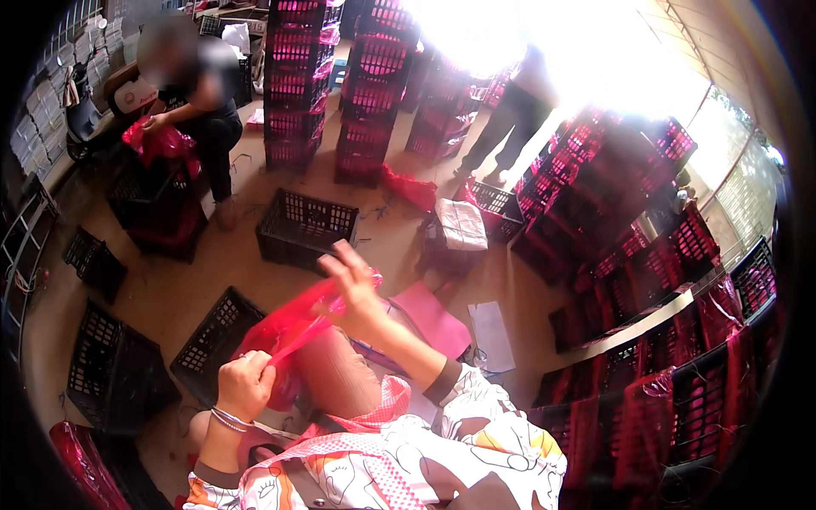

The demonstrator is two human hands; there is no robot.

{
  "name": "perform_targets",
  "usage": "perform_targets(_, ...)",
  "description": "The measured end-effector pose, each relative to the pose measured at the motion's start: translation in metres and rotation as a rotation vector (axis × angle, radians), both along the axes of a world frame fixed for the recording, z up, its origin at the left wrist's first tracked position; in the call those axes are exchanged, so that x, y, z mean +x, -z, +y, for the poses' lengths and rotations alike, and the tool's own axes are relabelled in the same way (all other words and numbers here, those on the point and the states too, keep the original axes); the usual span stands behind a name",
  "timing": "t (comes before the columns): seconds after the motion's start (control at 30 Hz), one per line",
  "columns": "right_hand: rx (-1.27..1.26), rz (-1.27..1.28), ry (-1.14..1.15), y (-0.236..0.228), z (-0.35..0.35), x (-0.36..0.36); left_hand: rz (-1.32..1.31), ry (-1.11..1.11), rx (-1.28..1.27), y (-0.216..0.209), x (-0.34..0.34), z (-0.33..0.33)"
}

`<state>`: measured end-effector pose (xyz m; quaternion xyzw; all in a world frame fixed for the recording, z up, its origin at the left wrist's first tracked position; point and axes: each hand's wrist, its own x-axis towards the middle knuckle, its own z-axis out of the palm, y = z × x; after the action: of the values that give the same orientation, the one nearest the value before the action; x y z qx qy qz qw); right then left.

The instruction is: The person lines plastic crates with pink plastic bags by stretching the bag over the crate edges and then placing a pink paper sheet inside.

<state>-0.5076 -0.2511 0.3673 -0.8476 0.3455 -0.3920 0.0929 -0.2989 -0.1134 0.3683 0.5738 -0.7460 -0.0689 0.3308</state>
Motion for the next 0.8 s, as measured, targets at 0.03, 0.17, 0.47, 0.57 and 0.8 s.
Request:
perform_targets(0.03, 0.118, -0.005, -0.236, -0.013, 0.02, 0.013, -0.011, 0.032, 0.011, -0.005, -0.005, 0.0)
perform_targets(0.17, 0.646, 0.074, -0.725, -0.019, 0.042, 0.027, 0.061, 0.1, -0.009, -0.018, -0.014, -0.001)
perform_targets(0.47, 0.665, 0.028, -0.614, -0.025, 0.038, 0.012, 0.514, 0.032, 0.229, -0.022, 0.037, 0.006)
perform_targets(0.57, 0.637, -0.038, -0.562, -0.032, 0.03, 0.009, 0.735, -0.066, 0.231, -0.012, 0.054, 0.004)
perform_targets(0.8, 0.58, -0.094, -0.51, -0.036, 0.023, 0.009, 0.638, -0.184, 0.049, -0.012, 0.068, -0.006)
